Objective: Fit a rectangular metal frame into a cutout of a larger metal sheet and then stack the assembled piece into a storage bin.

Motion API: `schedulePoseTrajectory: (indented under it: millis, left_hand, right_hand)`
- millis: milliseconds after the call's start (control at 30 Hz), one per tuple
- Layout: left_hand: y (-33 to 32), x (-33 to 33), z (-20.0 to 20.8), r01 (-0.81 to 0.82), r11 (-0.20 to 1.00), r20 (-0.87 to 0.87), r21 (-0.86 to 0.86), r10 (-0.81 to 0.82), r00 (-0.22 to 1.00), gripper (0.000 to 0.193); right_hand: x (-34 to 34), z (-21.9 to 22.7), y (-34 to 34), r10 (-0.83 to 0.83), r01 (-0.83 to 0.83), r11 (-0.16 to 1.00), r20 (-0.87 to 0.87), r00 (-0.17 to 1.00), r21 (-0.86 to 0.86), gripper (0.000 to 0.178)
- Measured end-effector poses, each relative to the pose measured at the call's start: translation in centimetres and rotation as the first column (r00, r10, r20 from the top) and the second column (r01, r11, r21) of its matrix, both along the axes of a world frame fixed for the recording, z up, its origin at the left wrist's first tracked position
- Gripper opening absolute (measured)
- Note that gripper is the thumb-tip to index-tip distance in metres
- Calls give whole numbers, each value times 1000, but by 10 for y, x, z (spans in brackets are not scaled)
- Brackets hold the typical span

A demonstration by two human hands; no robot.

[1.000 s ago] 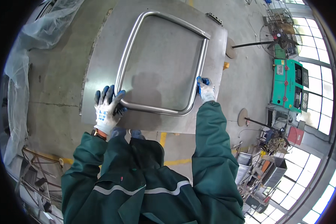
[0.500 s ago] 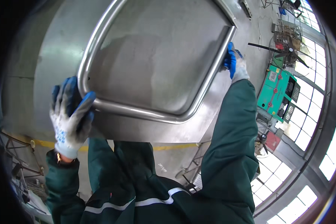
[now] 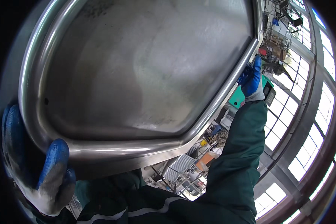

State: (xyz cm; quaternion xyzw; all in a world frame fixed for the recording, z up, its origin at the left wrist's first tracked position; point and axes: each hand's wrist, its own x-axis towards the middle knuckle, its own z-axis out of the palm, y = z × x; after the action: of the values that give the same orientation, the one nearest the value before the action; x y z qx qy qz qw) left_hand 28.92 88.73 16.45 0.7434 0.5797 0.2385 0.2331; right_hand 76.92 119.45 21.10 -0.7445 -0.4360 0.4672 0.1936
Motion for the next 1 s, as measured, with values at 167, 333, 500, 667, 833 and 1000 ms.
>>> schedulePoseTrajectory:
  millis: [167, 333, 500, 667, 833, 1000]
  left_hand:
    - [-4, 6, 6, -40, 999, -10, -22, 40, 999, 50]
    - [3, 6, 6, -37, 999, -15, -8, 37, 999, 47]
    - [9, 8, 0, -24, 997, -54, 77, 28, 998, 45]
    - [0, 4, 0, -37, 995, -37, 94, 41, 998, 42]
    - [-5, 6, 1, -45, 998, -11, 41, 46, 999, 40]
    - [0, 8, 8, -60, 998, -45, 6, 60, 997, 40]
  right_hand:
    - [-4, 5, 9, 4, -5, 999, -25, 1000, -39, 40]
    - [-11, 13, 9, -16, 21, 993, 46, 999, -112, 39]
    - [-12, 20, 11, -121, 118, 990, -23, 992, -80, 39]
    - [1, 11, 28, -21, 4, 994, 152, 988, 108, 38]
    - [-57, 9, 59, 240, -624, 734, 756, 608, 269, 34]
    - [-73, 7, 82, 292, -804, 584, 895, 336, 111, 34]
